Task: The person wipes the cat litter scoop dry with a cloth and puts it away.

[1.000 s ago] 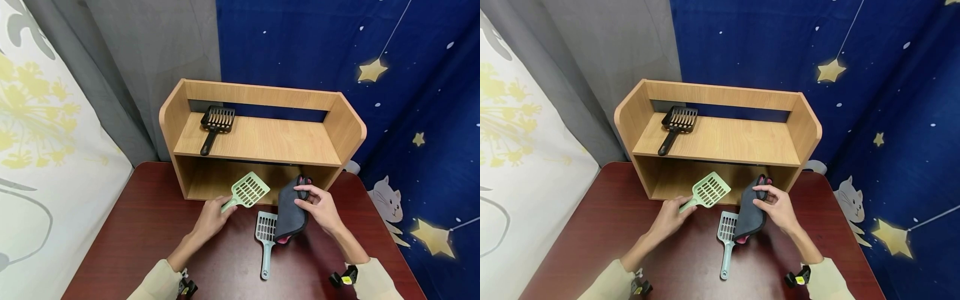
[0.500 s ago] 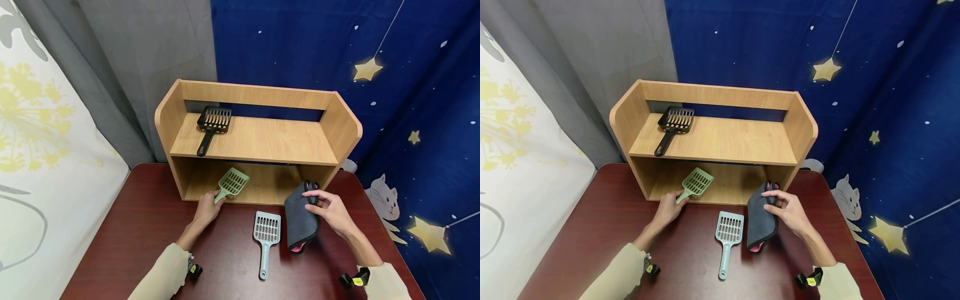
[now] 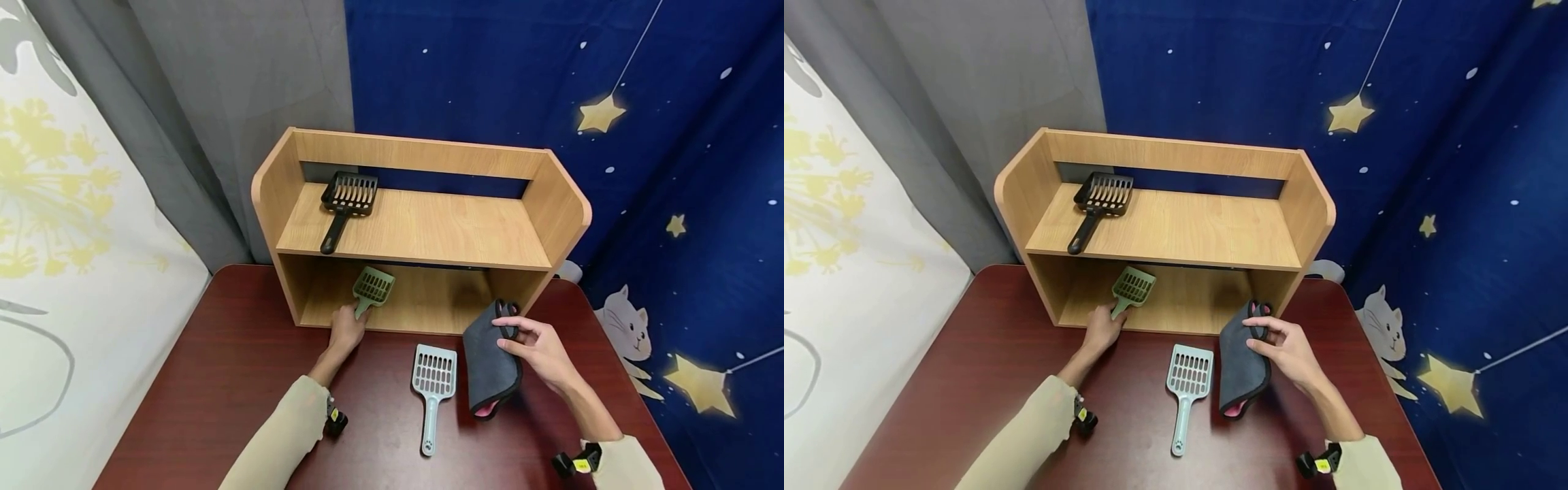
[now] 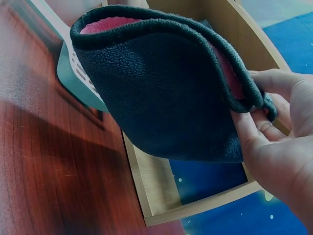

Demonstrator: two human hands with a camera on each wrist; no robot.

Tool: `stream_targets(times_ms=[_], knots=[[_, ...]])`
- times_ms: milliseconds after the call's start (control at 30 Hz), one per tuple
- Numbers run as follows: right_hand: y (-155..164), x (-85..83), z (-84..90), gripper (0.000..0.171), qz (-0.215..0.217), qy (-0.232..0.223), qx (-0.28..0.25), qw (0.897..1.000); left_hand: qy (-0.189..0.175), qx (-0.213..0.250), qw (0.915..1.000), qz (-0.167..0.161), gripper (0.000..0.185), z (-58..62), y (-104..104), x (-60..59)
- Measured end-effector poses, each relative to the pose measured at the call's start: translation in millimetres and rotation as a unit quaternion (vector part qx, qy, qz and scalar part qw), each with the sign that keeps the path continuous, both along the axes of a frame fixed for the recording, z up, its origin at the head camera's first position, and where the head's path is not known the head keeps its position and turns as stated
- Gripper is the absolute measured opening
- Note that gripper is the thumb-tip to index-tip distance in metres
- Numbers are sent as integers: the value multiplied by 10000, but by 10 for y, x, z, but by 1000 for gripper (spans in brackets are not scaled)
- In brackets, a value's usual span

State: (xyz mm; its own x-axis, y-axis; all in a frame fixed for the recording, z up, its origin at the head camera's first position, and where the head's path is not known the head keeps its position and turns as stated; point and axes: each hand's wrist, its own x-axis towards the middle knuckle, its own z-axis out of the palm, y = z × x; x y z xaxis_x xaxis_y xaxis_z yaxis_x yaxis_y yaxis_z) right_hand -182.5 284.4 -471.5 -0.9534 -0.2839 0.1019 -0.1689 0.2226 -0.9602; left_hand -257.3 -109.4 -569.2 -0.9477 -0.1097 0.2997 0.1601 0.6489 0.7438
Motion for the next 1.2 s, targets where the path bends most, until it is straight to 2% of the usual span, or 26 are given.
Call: stream_targets(times_ms=[133,233,300,333,400,533,633,767,900,1000,1100,1200], knots=[[-3,17,-18,40,22,-41,-25,10000,-91,225,9996,142,22,-155,63,-139],[-10,21,-29,39,4,-24,-25,10000,-180,175,9996,154,19,-340,95,-284],[-24,20,-40,39,2,5,-28,10000,-158,61,9997,157,22,-376,114,-343],[-32,20,-45,39,-6,22,-22,10000,-149,12,9997,168,22,-362,128,-352],[-47,22,-55,39,10,39,-33,10000,-172,92,9997,141,21,-254,168,-317],[-68,28,-62,39,58,29,-74,10000,-461,347,9983,50,19,-32,246,-190],[-67,22,-50,39,60,19,-67,10000,-597,447,9972,-10,21,1,278,-153],[-61,10,-28,39,32,-24,-89,10000,-524,499,9974,-30,27,7,290,-137],[-58,2,8,39,63,-48,-23,10000,-194,179,9996,33,43,18,268,-112],[-33,-11,42,39,117,-11,64,9999,183,-145,9997,115,49,67,261,-42],[2,-26,65,38,147,70,121,9998,500,-321,9982,96,54,136,283,80],[32,-43,73,38,143,163,186,9996,704,-454,9964,-131,61,204,338,236]])
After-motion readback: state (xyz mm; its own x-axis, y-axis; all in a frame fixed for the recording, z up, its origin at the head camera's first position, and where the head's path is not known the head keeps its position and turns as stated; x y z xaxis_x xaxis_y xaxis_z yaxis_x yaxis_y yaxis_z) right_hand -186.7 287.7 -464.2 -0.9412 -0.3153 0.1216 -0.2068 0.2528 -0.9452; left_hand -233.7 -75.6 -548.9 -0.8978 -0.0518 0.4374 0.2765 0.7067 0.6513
